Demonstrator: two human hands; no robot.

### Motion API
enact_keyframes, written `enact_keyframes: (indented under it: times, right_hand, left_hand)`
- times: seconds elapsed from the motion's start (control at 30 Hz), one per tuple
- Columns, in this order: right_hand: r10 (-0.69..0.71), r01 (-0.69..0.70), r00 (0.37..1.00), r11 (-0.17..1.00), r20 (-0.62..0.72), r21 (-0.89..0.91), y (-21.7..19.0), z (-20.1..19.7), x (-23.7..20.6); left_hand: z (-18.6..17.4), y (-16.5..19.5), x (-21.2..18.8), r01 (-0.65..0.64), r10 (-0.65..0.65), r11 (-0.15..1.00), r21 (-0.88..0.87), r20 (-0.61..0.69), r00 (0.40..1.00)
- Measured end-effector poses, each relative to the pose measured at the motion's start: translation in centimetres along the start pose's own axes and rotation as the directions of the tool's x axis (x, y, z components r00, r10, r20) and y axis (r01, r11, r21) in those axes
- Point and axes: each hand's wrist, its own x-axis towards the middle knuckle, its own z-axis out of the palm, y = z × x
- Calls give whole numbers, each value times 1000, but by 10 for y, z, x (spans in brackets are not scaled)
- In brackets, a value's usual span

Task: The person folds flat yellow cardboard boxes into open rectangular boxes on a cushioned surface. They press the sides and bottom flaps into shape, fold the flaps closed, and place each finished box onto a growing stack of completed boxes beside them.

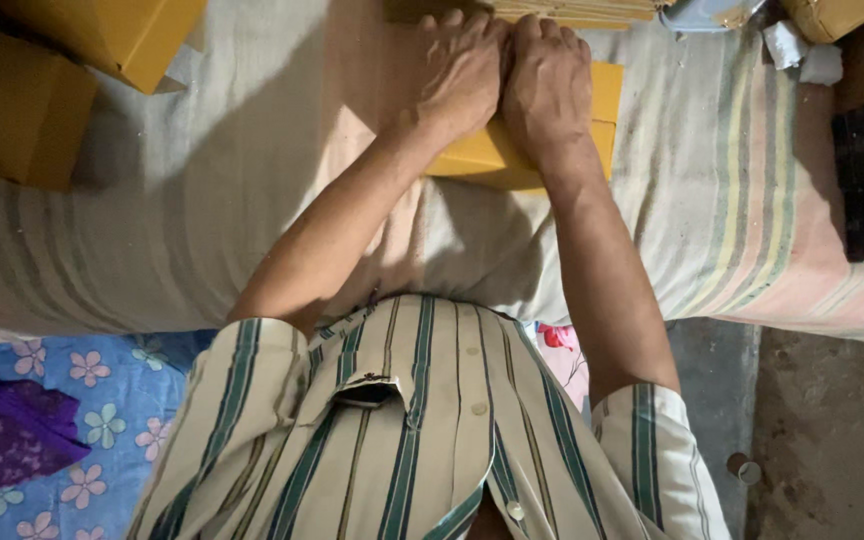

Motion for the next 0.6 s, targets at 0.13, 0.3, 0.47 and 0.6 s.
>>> enact_keyframes:
  times: [0.13, 0.3, 0.47, 0.6]
  right_hand:
    - [-3, 2, 999, 1000, 49, 11, 31, -14, -16]
    - [107, -105, 994, 991, 12, -86, 54, -33, -32]
    - [6, -2, 1000, 980, 20, -197, 18, 2, -12]
    - [125, -95, 985, 970, 123, -223, 28, -3, -12]
  left_hand:
    - [-1, -15, -8, -27, 22, 999, -47, -115, 993]
    - [5, -15, -7, 20, -38, 989, -148, -122, 992]
    - [12, 7, 7, 132, -129, 991, -2, -236, 963]
    - [6, 1, -1, 90, -70, 995, 45, -336, 939]
